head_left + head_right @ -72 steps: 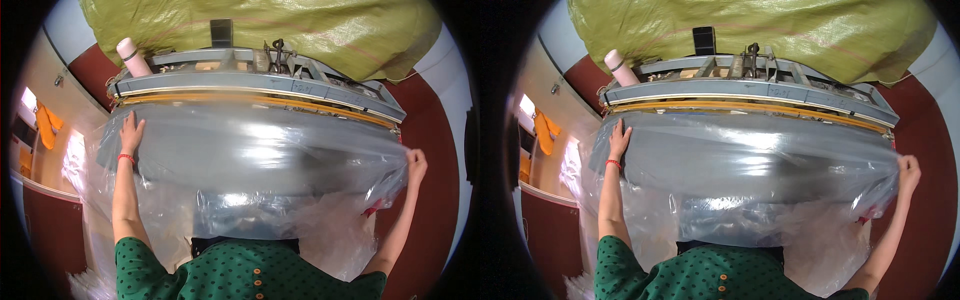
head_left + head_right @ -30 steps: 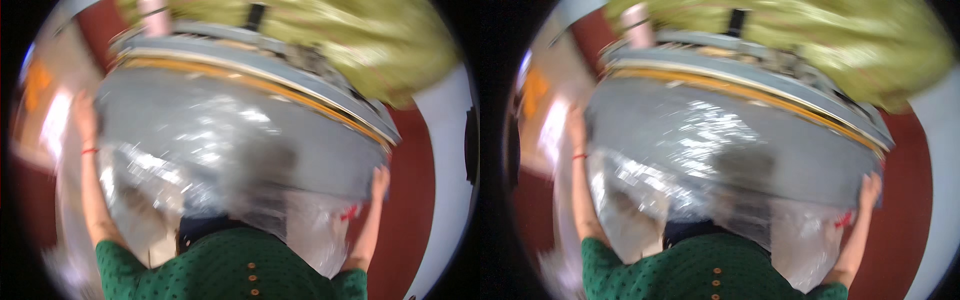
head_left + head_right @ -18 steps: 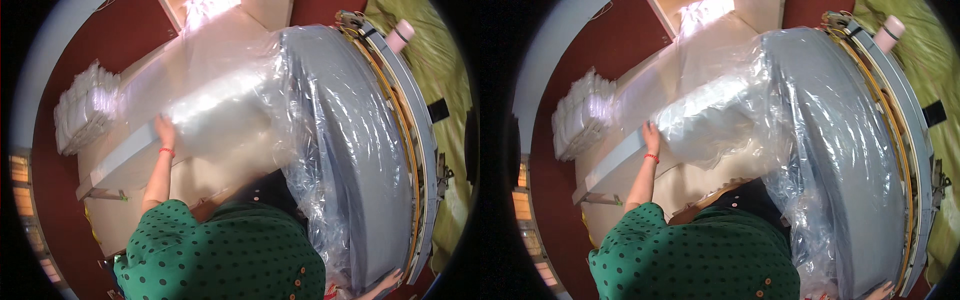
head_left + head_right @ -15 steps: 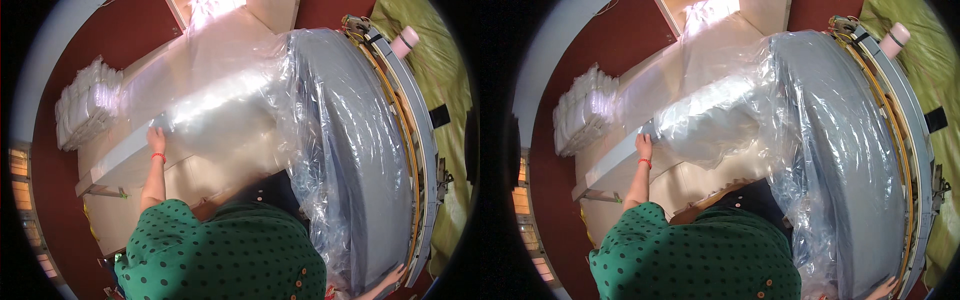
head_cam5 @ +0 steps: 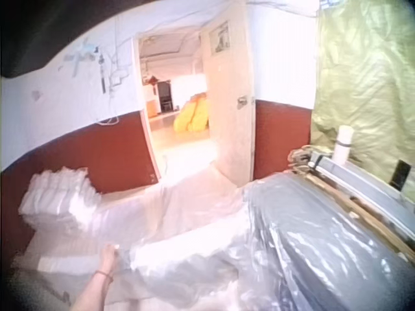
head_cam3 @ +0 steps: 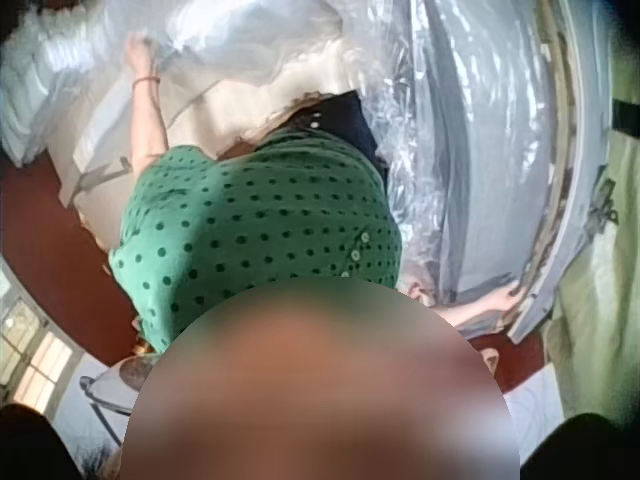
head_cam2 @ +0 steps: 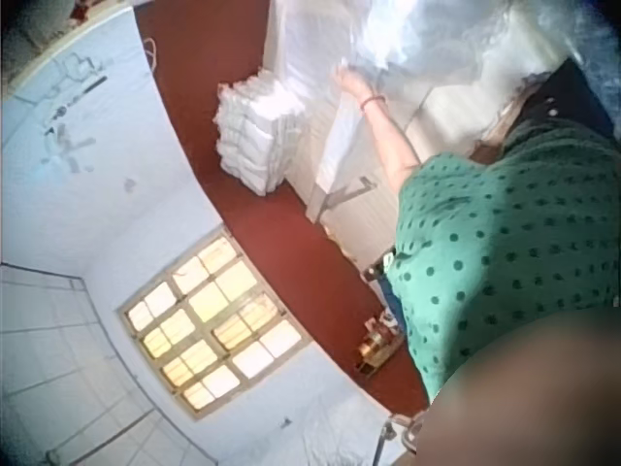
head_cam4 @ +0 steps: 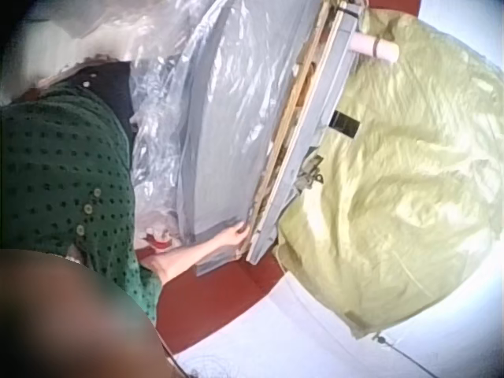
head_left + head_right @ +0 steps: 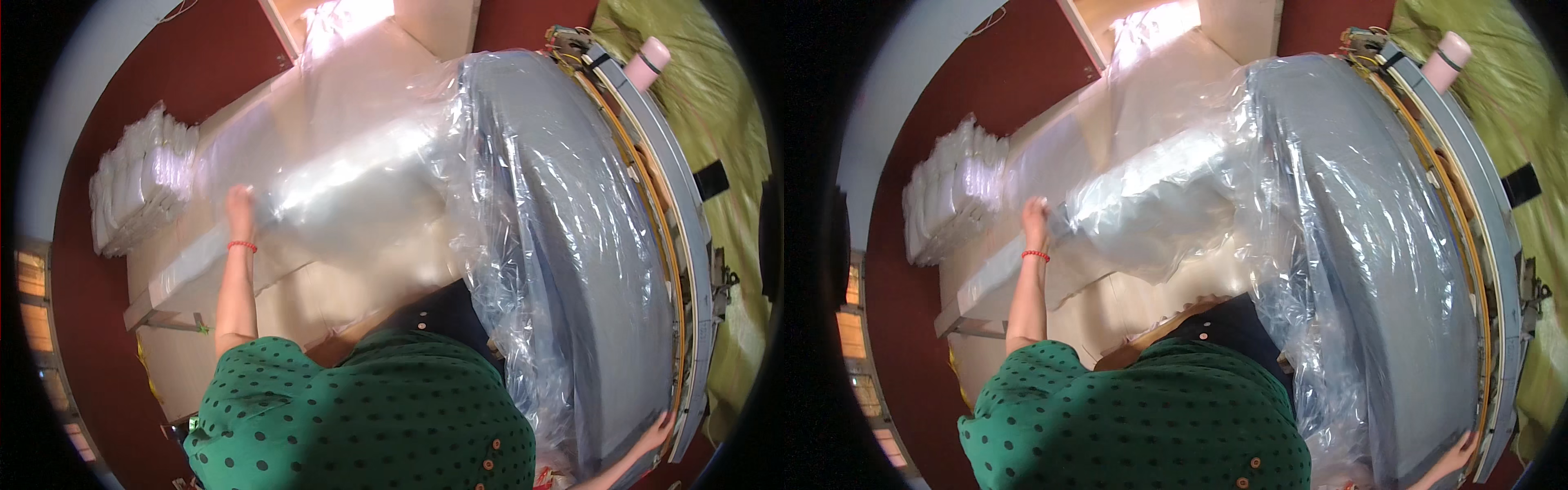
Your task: The person seals the edges of large plastic sheets by placing them into a heat-sealing machine and manually adjusting them.
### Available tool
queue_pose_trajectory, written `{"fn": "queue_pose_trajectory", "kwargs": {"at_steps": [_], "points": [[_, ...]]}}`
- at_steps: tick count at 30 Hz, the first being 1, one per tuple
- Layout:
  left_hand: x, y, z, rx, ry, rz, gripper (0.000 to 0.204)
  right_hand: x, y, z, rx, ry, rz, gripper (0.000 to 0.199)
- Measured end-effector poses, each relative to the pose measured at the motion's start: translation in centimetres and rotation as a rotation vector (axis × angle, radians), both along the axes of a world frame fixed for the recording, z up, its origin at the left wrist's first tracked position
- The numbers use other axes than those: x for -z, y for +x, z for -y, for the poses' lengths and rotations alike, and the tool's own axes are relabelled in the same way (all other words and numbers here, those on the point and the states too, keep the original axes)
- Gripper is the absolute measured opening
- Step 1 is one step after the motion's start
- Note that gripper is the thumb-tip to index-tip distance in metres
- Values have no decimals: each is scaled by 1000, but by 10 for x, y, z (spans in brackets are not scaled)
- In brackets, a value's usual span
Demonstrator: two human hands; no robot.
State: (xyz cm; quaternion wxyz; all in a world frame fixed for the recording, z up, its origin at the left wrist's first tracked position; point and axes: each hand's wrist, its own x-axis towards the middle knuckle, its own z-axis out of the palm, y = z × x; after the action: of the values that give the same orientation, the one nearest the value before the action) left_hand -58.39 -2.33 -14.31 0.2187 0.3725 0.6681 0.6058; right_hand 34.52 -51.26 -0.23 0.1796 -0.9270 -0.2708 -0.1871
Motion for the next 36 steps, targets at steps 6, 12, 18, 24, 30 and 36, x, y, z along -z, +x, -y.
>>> {"fn": "queue_pose_trajectory", "kwargs": {"at_steps": [6, 12, 18, 24, 30, 36], "points": [[-195, 303, -25, 1246, 160, 42, 8, -44, -163, -200, -625, 332, -569, 29], [-316, 496, 46, 1573, 951, -564, 6, -83, -296, -305, -1243, 666, -1183, 76], [-325, 573, 24, 1577, 561, 189, 12, -70, -299, -249, -1294, 297, -1631, 13], [-299, 610, 7, 1598, 412, -161, 11, -19, -223, -110, -846, 902, -1113, 9], [-259, 660, 129, 2426, -136, -53, 23, -48, -147, 61, -569, 1436, -898, 14], [-276, 715, 170, 2186, 47, 15, 10, -90, -138, 160, 90, 39, -648, 9]]}}
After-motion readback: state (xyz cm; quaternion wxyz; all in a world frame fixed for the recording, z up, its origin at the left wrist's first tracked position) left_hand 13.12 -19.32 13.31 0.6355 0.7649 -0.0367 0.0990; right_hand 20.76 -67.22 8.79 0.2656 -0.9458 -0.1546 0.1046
